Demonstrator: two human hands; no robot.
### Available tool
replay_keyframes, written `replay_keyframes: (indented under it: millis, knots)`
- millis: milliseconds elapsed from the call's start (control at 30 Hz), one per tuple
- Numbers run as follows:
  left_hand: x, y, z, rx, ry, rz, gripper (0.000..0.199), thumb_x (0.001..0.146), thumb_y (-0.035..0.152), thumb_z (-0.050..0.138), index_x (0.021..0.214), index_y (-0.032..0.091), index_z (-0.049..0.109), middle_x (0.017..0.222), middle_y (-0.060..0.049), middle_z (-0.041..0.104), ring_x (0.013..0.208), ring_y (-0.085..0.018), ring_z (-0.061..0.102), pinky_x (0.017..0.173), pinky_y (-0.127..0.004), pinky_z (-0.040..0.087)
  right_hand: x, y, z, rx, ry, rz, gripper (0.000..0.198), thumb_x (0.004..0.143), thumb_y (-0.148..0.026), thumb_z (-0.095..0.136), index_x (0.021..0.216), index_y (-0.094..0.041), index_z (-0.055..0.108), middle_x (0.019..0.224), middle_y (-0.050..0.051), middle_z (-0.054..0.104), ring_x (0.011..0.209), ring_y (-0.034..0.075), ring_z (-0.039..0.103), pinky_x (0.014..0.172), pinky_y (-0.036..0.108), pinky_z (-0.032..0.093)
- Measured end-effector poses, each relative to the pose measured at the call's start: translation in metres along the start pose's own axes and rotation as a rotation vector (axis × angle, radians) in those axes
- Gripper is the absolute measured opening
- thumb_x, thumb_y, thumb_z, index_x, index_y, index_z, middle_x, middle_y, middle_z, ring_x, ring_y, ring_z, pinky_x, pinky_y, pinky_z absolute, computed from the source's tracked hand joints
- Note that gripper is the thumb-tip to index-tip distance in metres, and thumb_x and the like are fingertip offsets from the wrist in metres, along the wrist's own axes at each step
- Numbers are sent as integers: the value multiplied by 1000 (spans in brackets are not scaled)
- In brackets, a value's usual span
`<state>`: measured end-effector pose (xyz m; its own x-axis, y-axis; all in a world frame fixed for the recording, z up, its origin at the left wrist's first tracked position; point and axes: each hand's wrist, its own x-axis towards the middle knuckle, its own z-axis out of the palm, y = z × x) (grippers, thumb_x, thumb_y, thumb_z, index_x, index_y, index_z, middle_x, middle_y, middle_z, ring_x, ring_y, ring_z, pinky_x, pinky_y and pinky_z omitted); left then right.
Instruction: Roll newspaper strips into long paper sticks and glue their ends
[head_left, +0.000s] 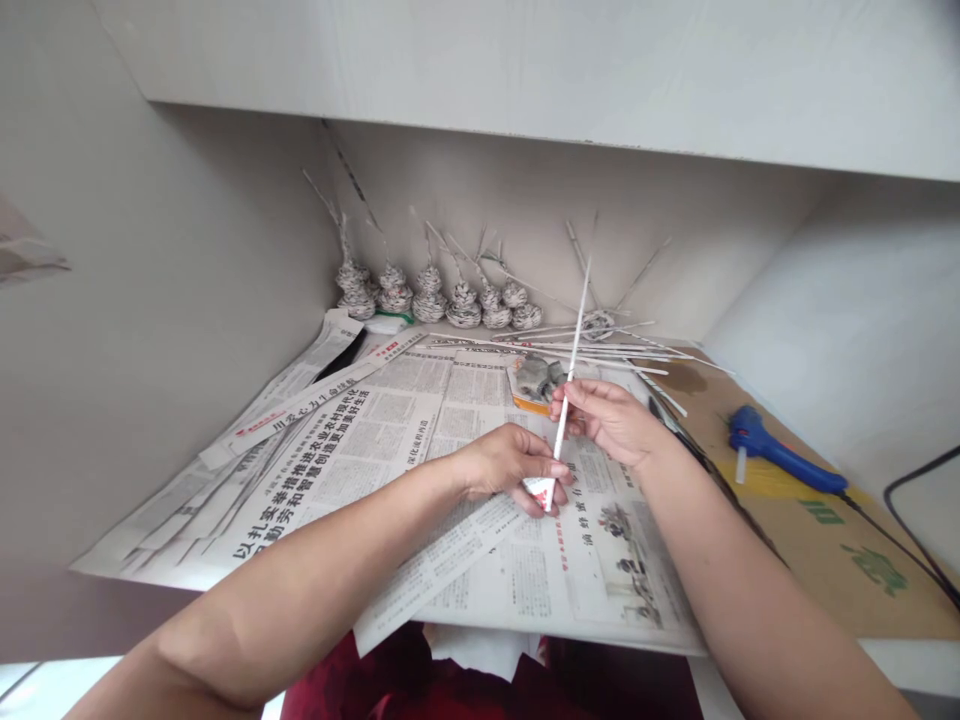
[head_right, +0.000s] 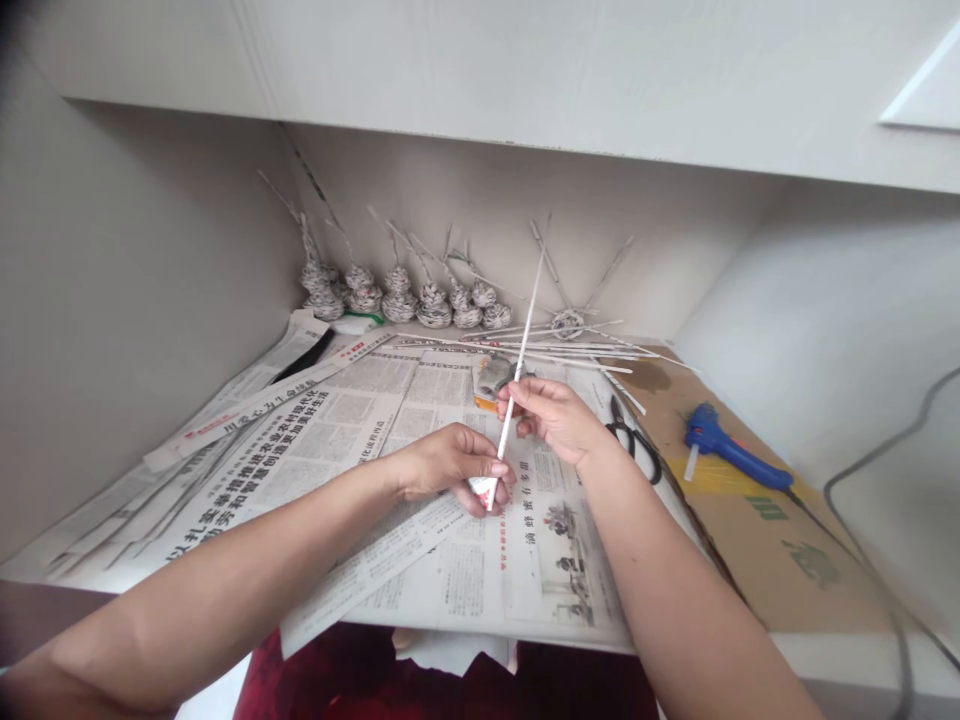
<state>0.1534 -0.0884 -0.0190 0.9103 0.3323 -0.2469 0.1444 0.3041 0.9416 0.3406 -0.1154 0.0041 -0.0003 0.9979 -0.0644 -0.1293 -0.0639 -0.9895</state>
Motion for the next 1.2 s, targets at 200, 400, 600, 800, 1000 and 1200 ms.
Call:
replay_keyframes:
  millis: [200, 400, 600, 800, 1000, 1200]
  knots:
    - [-1, 0, -1, 4, -8, 14, 38, 70, 44, 70, 88, 11, 67, 77, -9, 67, 69, -19, 66, 59, -31, 53, 1, -1, -1, 12, 73, -7, 23, 73, -39, 71, 85, -20, 69, 71, 3, 66, 65, 14, 60, 47, 21, 39]
    - [-1, -1, -1, 22, -21, 18, 36, 71, 42, 70, 88, 11, 67, 79, -10, 67, 71, -19, 66, 60, -31, 52, -3, -4, -1, -28, -40, 47, 22, 74, -36, 71, 88, -19, 73, 91, 8, 70, 85, 18, 63, 58, 24, 46]
    - [0, -3, -1, 8, -5, 20, 38, 69, 43, 72, 88, 11, 67, 78, -9, 67, 70, -19, 66, 59, -31, 52, -2, -2, -2, -14, 22, 21, 21, 71, -38, 73, 81, -20, 73, 94, 8, 70, 87, 20, 63, 58, 25, 47]
    - [-1, -2, -1, 21, -28, 12, 38, 69, 42, 71, 90, 10, 67, 78, -9, 67, 71, -20, 66, 59, -32, 53, -2, -2, -3, -63, 3, 10, 21, 69, -36, 75, 81, -18, 73, 90, 7, 69, 83, 17, 62, 57, 23, 46]
    - [-2, 0, -1, 19, -24, 38, 37, 71, 42, 71, 88, 10, 67, 78, -9, 67, 72, -20, 66, 60, -32, 54, -3, -5, -2, -80, -43, 13, 25, 75, -40, 69, 87, -18, 73, 93, 9, 69, 87, 19, 61, 61, 26, 47]
    - [-1, -3, -1, 27, -33, 17, 38, 70, 42, 71, 89, 10, 67, 78, -10, 67, 73, -20, 66, 60, -33, 54, -2, -4, -3, -63, 60, -29, 20, 69, -38, 74, 78, -19, 72, 83, 5, 69, 77, 16, 61, 57, 24, 43]
